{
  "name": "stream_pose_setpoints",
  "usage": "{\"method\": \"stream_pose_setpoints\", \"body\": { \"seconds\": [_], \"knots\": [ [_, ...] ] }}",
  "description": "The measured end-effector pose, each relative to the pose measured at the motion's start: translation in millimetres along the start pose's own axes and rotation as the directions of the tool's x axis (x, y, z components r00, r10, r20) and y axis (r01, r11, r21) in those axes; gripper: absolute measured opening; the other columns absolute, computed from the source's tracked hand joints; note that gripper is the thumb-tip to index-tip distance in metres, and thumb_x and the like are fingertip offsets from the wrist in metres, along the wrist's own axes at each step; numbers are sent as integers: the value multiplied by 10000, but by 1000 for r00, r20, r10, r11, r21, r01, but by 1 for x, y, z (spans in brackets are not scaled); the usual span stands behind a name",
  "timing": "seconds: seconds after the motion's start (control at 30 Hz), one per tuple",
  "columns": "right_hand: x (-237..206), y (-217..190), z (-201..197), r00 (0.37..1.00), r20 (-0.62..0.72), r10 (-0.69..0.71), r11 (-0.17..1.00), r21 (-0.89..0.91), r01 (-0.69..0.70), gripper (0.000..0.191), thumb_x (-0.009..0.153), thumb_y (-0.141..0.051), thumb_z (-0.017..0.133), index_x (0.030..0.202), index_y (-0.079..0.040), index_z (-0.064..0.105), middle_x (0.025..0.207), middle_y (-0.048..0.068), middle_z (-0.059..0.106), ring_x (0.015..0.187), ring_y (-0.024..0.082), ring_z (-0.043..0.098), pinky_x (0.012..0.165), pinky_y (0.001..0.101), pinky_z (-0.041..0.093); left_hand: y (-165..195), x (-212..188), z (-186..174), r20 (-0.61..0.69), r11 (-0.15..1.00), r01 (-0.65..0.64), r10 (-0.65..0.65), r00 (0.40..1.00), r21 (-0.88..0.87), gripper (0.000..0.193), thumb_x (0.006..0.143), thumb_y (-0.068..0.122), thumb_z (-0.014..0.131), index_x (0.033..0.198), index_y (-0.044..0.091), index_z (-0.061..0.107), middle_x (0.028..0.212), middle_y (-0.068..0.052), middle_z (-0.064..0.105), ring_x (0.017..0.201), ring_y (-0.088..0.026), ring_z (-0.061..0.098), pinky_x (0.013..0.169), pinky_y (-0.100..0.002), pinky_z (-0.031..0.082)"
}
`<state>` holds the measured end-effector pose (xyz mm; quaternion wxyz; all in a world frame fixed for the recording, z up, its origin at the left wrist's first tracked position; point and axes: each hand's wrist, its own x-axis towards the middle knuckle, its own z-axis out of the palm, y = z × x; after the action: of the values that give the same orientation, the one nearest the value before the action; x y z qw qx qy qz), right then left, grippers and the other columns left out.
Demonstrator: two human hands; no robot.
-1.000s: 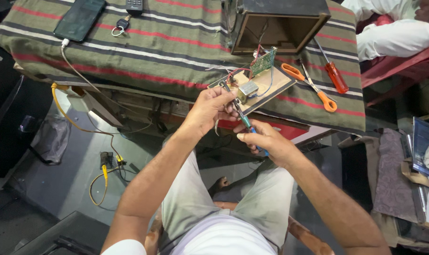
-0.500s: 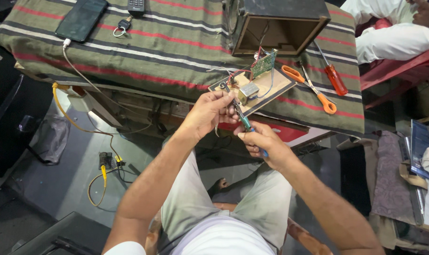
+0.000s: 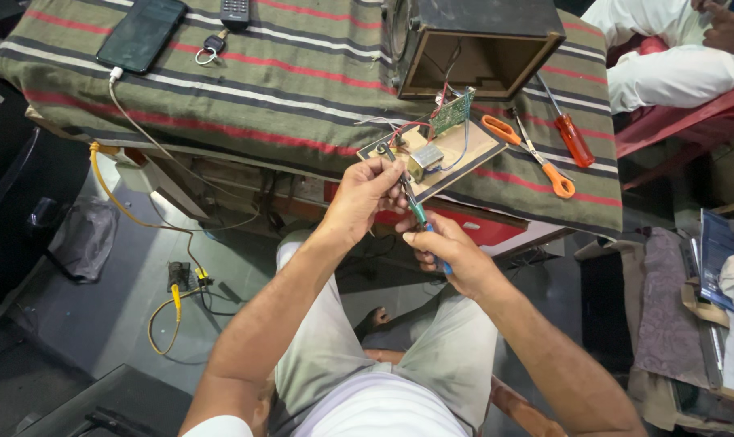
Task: The person sits at a workbench repairing an amplifier circuit board connected to a speaker cabinet. They strip and position wires with pliers, tighten connections with a screwdriver, cut wire with scissors, and solder joints on the board using a soldering iron.
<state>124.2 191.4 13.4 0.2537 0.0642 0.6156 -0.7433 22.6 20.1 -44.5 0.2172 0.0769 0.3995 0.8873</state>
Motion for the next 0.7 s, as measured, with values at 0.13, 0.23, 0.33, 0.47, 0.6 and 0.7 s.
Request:
{"method": "stream_pose_setpoints", "body": {
  "seconds": [0.13,0.23,0.33,0.47,0.6,0.7],
  "knots": [
    [4,5,-5,1000,4,-15,1000,8,15,264,884,-169,666,1115,-59,602,742,-67,414,588,32,364,502,218,277,-1,1,0,-12,1000,-6,6,1000,21,188,1010,193,672,928,24,666,701,-13,613,615,-113,631,562,-247,530],
    [7,11,-6,999,-22,-45,999,14,45,224,879,-151,668,1073,-67,595,718,-78,408,545,24,339,472,223,248,-2,2,-1,-7,1000,-17,17,1000,18,201,1020,196,665,930,17,666,701,-13,610,614,-112,631,562,-247,527],
    [9,17,-7,996,-57,-72,997,-19,71,201,882,-146,669,1056,-72,603,709,-78,422,540,21,349,471,225,245,-4,2,0,-3,1000,-26,26,1000,9,198,1021,196,658,944,14,673,699,-11,604,610,-111,628,562,-245,522],
    [12,20,-9,994,-61,-89,995,-40,87,179,883,-144,672,1034,-75,604,702,-75,429,523,24,349,457,228,247,-4,2,0,-12,1000,-24,24,1000,14,204,1024,197,652,942,11,672,701,-10,602,610,-114,629,564,-248,524],
    [12,21,-11,993,-48,-108,993,-48,106,166,893,-137,670,1030,-64,610,696,-65,437,520,29,358,449,232,254,-4,1,0,-17,1000,-19,19,1000,7,208,1027,198,650,935,12,665,700,-9,599,613,-115,633,566,-251,529],
    [13,21,-10,993,-57,-107,993,-56,103,170,897,-133,668,1037,-54,613,702,-59,448,522,34,370,451,234,262,-4,1,0,-14,1000,-24,25,1000,4,213,1029,197,649,931,8,665,700,-14,604,610,-118,634,569,-254,532]
  ]
}}
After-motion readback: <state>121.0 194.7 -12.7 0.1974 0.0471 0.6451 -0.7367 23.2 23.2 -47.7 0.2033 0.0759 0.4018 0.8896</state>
